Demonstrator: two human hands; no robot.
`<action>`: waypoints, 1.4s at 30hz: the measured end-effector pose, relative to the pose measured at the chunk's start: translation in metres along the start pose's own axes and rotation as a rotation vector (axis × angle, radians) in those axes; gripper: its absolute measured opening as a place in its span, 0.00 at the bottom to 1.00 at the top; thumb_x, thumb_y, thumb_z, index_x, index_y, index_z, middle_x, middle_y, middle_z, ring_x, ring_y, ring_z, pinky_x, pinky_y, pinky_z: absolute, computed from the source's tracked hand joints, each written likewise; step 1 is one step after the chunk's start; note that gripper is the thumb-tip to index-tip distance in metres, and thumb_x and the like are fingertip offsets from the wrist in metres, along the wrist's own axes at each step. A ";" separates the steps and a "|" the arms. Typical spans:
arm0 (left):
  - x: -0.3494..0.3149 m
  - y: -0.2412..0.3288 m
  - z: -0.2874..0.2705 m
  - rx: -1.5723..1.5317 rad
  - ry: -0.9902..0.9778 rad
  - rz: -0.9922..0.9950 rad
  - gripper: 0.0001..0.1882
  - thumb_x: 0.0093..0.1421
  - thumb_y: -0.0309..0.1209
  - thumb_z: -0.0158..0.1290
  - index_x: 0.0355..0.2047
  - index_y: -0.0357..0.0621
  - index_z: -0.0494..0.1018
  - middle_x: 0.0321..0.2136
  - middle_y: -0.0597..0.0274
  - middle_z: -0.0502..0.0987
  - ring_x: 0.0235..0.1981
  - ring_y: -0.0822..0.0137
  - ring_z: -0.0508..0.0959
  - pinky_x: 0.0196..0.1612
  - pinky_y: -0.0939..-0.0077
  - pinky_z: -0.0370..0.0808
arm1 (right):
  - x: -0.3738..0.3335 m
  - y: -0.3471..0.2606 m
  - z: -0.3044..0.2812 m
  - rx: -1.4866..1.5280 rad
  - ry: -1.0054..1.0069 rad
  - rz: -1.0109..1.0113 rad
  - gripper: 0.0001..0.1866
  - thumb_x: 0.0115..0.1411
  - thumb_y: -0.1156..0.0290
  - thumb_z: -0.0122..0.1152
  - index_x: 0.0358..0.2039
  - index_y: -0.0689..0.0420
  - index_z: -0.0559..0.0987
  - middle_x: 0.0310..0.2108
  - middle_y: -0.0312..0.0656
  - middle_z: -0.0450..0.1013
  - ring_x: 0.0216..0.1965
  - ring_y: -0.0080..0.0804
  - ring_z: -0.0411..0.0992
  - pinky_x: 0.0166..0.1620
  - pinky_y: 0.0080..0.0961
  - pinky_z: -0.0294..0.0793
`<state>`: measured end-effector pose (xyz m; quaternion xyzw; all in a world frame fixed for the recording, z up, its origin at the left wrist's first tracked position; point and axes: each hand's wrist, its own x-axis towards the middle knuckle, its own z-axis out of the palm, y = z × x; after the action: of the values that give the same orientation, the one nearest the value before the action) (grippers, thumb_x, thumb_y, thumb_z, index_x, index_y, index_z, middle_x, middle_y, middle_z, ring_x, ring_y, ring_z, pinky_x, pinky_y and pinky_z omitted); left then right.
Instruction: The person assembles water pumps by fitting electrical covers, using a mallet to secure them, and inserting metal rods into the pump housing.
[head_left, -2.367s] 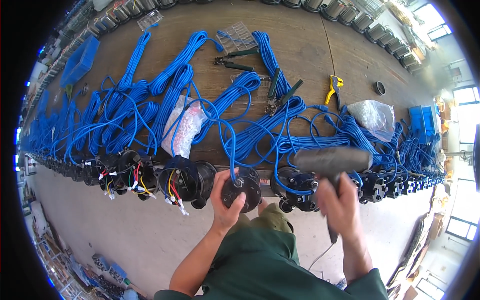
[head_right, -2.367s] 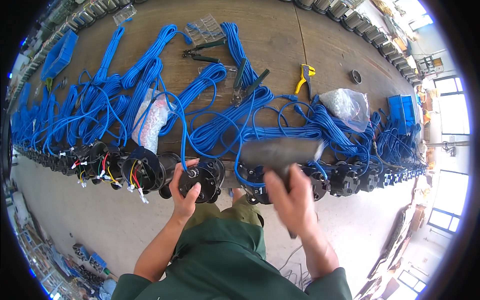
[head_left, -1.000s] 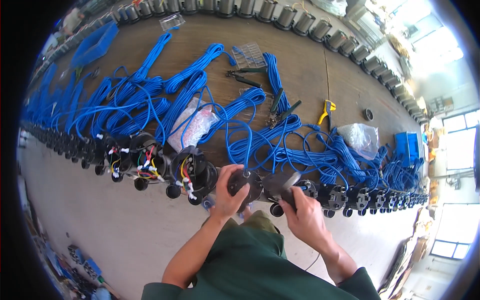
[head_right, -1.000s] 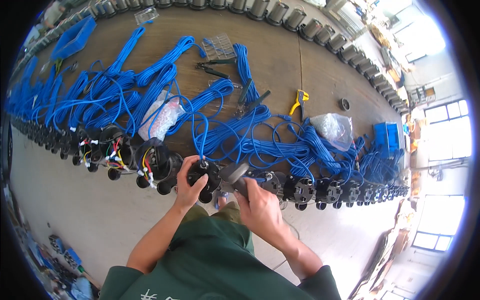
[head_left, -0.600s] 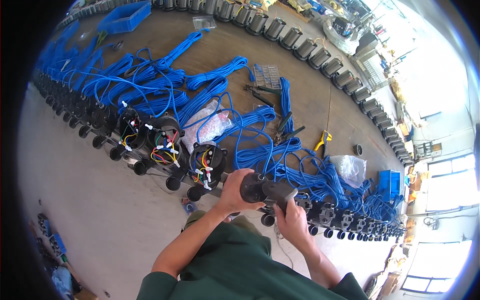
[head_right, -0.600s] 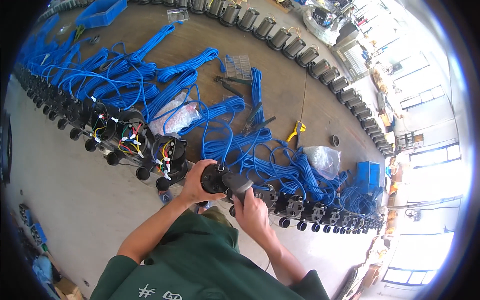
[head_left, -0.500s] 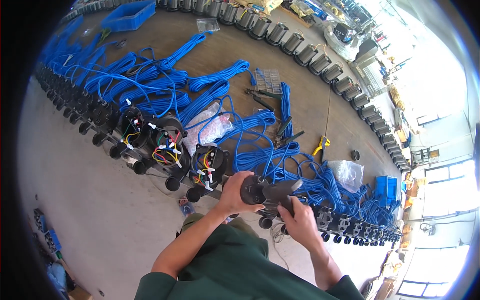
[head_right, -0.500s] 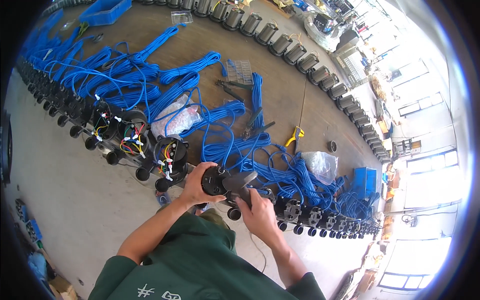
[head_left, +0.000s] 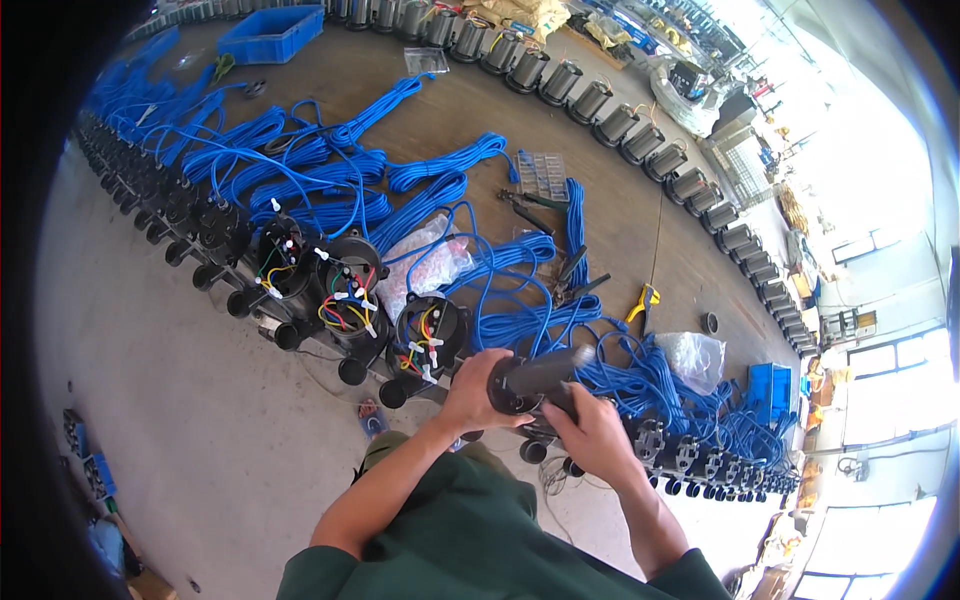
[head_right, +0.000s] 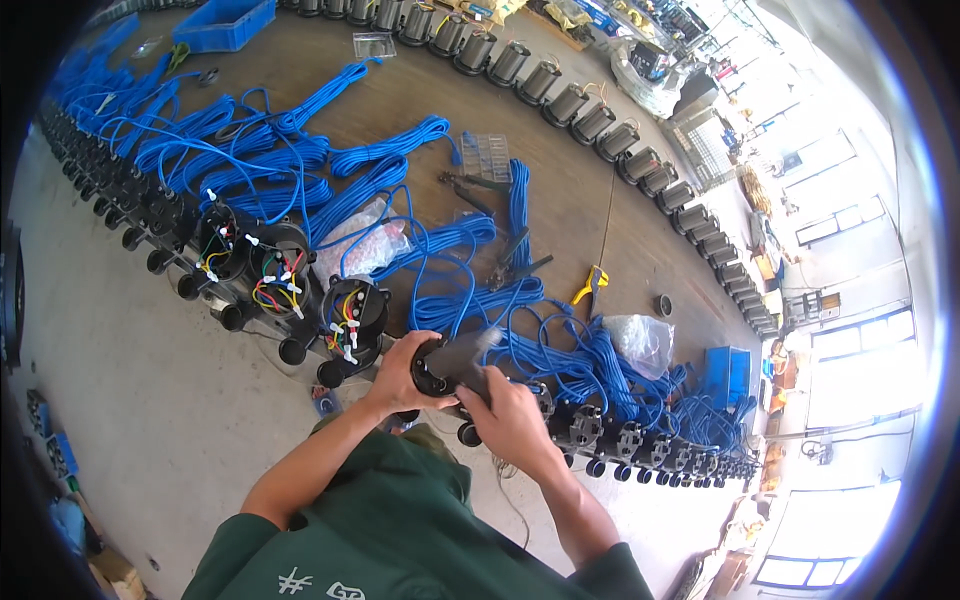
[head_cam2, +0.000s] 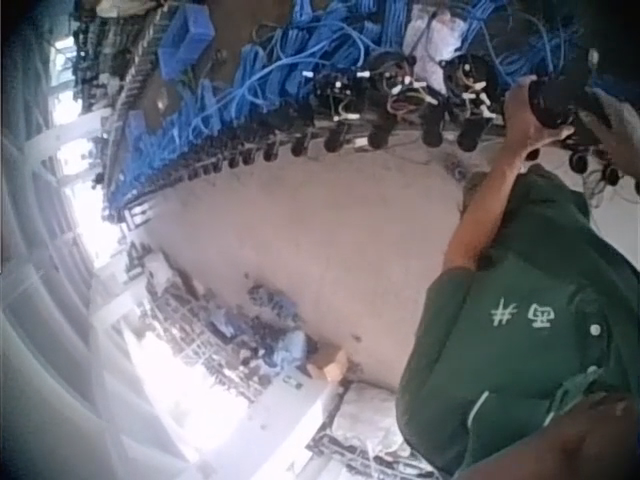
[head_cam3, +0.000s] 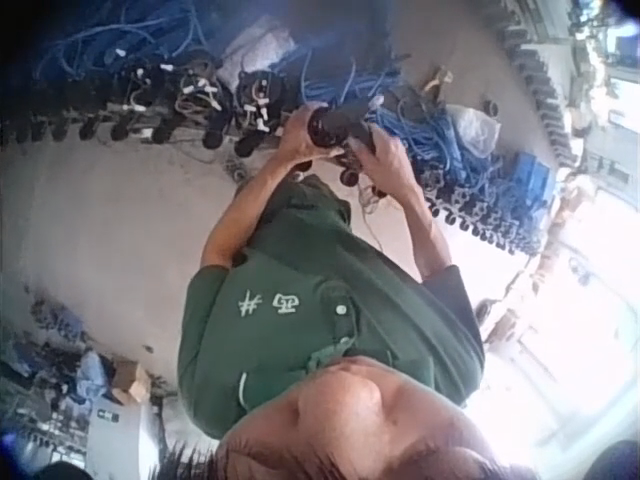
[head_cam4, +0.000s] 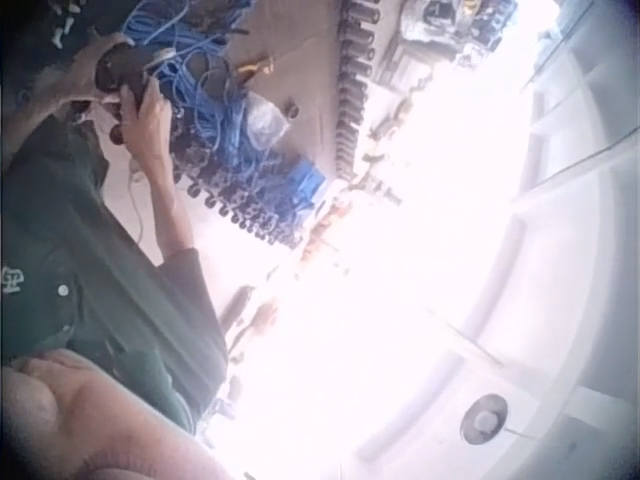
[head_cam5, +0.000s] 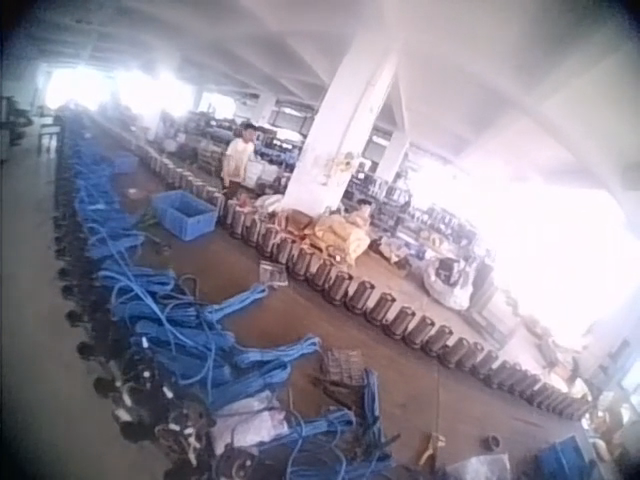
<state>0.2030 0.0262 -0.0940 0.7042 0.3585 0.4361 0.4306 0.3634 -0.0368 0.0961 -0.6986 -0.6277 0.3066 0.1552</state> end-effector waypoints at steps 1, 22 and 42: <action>0.005 0.001 0.000 -0.003 -0.005 0.007 0.49 0.34 0.49 0.77 0.56 0.46 0.70 0.48 0.54 0.76 0.50 0.49 0.78 0.55 0.56 0.73 | -0.008 -0.011 -0.016 0.038 0.059 0.006 0.11 0.65 0.69 0.64 0.41 0.64 0.77 0.24 0.53 0.77 0.25 0.48 0.78 0.30 0.36 0.74; 0.002 0.006 0.001 0.070 -0.045 0.049 0.50 0.35 0.49 0.77 0.56 0.45 0.68 0.51 0.54 0.75 0.51 0.48 0.77 0.57 0.55 0.71 | -0.033 0.024 0.023 -0.144 0.220 0.080 0.13 0.66 0.71 0.62 0.42 0.66 0.71 0.24 0.59 0.77 0.28 0.63 0.77 0.31 0.52 0.75; 0.007 0.000 0.009 0.041 -0.083 0.044 0.51 0.32 0.49 0.77 0.56 0.45 0.69 0.49 0.54 0.77 0.49 0.46 0.77 0.53 0.56 0.70 | -0.013 0.015 0.036 -0.064 0.049 0.068 0.14 0.66 0.65 0.63 0.39 0.63 0.73 0.23 0.60 0.75 0.28 0.63 0.76 0.30 0.50 0.74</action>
<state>0.2135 0.0296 -0.0943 0.7381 0.3336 0.4082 0.4211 0.3525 -0.0583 0.0630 -0.7315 -0.6088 0.2743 0.1376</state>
